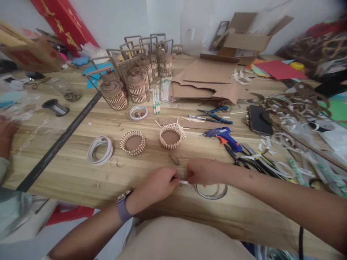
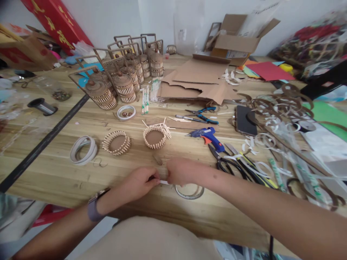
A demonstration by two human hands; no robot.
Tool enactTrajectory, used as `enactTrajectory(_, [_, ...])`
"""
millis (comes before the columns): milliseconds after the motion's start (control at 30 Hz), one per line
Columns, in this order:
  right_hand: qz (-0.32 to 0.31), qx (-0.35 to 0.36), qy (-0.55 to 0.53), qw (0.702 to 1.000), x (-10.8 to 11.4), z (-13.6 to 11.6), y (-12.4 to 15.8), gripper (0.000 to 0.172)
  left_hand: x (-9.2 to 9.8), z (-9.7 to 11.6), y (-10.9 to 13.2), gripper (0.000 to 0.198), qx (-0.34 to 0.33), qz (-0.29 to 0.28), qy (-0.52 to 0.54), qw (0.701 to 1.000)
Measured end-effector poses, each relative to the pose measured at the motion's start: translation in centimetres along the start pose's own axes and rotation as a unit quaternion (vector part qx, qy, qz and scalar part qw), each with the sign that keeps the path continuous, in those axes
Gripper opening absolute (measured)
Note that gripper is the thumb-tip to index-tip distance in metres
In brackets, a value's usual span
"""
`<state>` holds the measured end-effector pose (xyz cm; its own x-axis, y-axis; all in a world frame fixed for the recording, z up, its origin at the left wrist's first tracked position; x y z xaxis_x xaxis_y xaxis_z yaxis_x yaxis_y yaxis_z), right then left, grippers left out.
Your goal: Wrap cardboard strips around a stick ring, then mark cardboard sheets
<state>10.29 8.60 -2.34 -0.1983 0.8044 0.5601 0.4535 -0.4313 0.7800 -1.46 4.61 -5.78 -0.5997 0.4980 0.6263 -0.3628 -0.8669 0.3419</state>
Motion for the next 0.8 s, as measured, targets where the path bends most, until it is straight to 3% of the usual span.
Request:
enactTrajectory(167, [0.052,-0.007,0.064,0.997,0.2,-0.7,-0.3,0.025,-0.2,-0.3,0.0,0.02,-0.003,0.016,-0.037,0.999])
enactTrajectory(467, [0.069,-0.035,0.115,0.99,0.3,-2.2,0.3,0.033,-0.4,-0.3,0.2,0.02,0.008,0.023,-0.078,0.997])
enactTrajectory(667, [0.07,-0.035,0.111,0.991,0.3,-2.1,0.4,0.031,0.4,1.3,0.8,0.021,-0.023,0.03,-0.161,0.986])
enactTrajectory(800, [0.079,-0.028,0.102,0.991,0.3,-2.0,0.9,0.03,0.8,2.5,0.8,0.029,-0.043,-0.015,-0.174,0.984])
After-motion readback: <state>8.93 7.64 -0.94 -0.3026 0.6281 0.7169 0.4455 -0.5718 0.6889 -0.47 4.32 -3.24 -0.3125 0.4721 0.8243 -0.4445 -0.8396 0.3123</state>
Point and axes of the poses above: each hand's wrist, its own y-axis away from the middle knuckle, its own x-axis out of the back of the hand, z = x × y, the point moved 6 cm from there along -y, towards the middle knuckle, and after that the axes turned 2 degrees about x, right-handed, at the moved point
